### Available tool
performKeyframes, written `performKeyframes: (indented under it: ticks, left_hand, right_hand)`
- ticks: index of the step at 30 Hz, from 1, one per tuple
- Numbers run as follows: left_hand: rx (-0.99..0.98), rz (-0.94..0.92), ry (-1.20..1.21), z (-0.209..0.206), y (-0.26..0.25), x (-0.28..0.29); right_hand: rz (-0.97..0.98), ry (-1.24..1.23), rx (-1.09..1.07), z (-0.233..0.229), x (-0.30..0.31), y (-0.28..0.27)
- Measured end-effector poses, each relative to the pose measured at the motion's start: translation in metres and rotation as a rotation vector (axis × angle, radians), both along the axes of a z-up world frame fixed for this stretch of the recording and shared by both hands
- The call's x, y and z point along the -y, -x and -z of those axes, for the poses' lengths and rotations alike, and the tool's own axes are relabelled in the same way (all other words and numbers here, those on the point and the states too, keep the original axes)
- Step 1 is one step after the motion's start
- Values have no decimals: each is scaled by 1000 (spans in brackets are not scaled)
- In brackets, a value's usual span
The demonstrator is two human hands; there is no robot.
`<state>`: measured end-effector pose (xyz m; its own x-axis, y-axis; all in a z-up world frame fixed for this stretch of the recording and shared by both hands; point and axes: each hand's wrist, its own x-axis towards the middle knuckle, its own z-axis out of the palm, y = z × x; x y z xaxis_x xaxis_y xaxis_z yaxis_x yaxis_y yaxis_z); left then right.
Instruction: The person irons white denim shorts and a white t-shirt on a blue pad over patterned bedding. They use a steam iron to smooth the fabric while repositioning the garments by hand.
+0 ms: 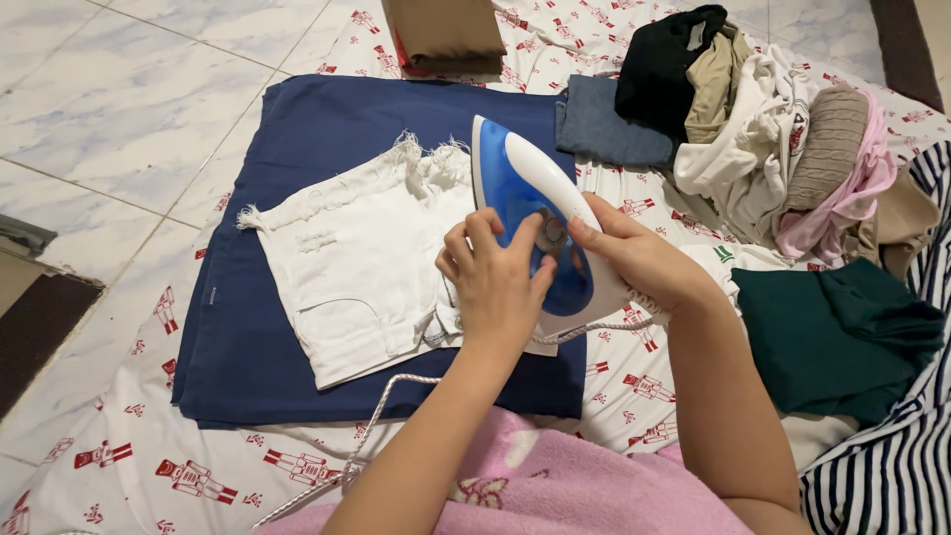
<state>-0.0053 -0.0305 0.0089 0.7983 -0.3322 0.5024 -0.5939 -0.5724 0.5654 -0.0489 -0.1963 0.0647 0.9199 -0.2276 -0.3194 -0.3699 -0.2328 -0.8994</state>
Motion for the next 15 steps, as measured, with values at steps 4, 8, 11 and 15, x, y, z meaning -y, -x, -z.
performKeyframes:
  ticks: [4,8,11,15]
  left_hand:
    - [-5,-6,10,5,-2,0]
    - [14,-14,203,33,6,-16]
    - [-108,-42,48,72,23,-58]
    - [-772,212,-581,135,39,-130]
  right_hand:
    - [17,-15,3,8,-1,-2]
    - [84,-282,102,8,2,-9]
    - [56,-440,163,6,0,-19]
    - [0,-525,203,24,-20,-44]
